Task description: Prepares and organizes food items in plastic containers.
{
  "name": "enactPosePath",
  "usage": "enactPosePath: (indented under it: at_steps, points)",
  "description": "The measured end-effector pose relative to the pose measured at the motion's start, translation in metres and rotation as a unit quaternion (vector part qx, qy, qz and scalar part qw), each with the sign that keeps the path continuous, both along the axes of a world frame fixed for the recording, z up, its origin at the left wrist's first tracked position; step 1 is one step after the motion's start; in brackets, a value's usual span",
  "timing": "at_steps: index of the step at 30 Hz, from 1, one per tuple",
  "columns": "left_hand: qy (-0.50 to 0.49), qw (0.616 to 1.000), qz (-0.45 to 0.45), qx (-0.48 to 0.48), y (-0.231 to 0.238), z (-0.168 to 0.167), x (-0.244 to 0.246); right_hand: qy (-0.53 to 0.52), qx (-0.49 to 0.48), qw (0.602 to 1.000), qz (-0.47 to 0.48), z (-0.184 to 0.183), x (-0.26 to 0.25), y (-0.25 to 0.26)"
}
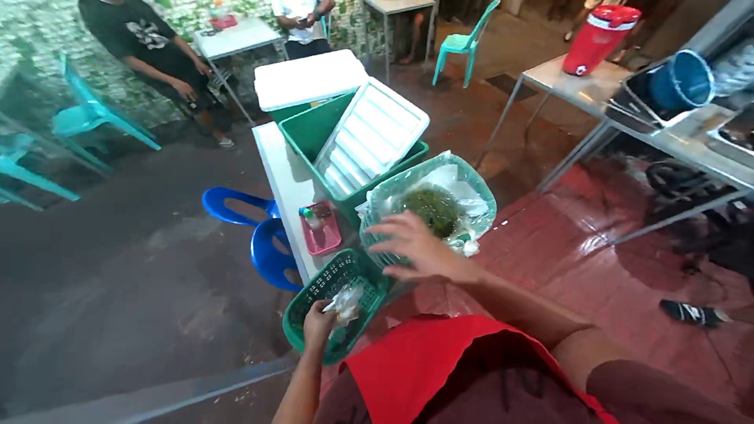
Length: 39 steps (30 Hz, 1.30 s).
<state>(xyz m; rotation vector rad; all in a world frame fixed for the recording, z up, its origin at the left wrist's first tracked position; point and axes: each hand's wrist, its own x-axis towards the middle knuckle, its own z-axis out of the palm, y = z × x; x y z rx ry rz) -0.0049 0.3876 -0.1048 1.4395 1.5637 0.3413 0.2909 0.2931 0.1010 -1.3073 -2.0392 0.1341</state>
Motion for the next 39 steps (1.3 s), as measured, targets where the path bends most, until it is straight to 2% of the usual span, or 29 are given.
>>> enactPosePath:
  at_steps: [3,6,7,8,9,11,13,15,18,22,27,30,33,36,39]
  points:
    - [-0.007,0.998,0.057,-0.018,0.005,-0.041,0.01,0.108,0.049,0.976,-0.18,-0.002,0.07,-0.032]
    - [-0.059,0.992,0.1,-0.055,0.011,-0.057,0.014,0.282,-0.024,0.892,-0.352,-0.017,0.116,-0.072]
    - [-0.075,0.989,0.103,-0.069,0.014,-0.057,0.014,0.316,-0.058,0.864,-0.388,-0.024,0.125,-0.082]
    - [-0.099,0.986,0.108,-0.077,0.018,-0.056,0.012,0.317,-0.093,0.852,-0.407,-0.034,0.132,-0.091]
    - [-0.124,0.983,0.116,-0.072,0.021,-0.054,0.008,0.28,-0.125,0.859,-0.409,-0.046,0.137,-0.1]
    - [-0.188,0.97,0.149,-0.052,0.018,-0.042,0.001,0.138,-0.158,0.9,-0.381,-0.071,0.139,-0.108]
    - [-0.247,0.948,0.197,-0.048,0.015,-0.035,-0.005,0.027,-0.154,0.922,-0.354,-0.09,0.136,-0.106]
    - [-0.277,0.936,0.214,-0.043,0.014,-0.03,-0.008,-0.025,-0.143,0.931,-0.335,-0.1,0.136,-0.097]
    - [-0.277,0.939,0.205,-0.009,0.008,-0.013,-0.013,-0.047,-0.085,0.948,-0.303,-0.102,0.144,-0.082]
    - [-0.159,0.958,0.217,0.1,0.008,0.014,-0.016,-0.069,-0.045,0.968,-0.237,-0.083,0.162,-0.068]
    - [-0.095,0.96,0.226,0.134,0.006,0.044,-0.008,-0.015,-0.002,0.987,-0.158,-0.054,0.185,-0.05]
    - [-0.077,0.948,0.172,0.258,0.005,0.083,0.012,0.009,0.018,0.992,-0.125,-0.037,0.198,-0.038]
    - [-0.123,0.902,0.04,0.412,-0.005,0.154,0.059,0.033,0.011,0.992,-0.119,-0.015,0.205,-0.027]
    - [-0.109,0.812,-0.129,0.558,-0.026,0.23,0.114,0.027,0.029,0.991,-0.125,0.014,0.204,-0.017]
    - [-0.075,0.716,-0.248,0.648,-0.058,0.277,0.175,0.006,0.074,0.988,-0.138,0.036,0.199,-0.011]
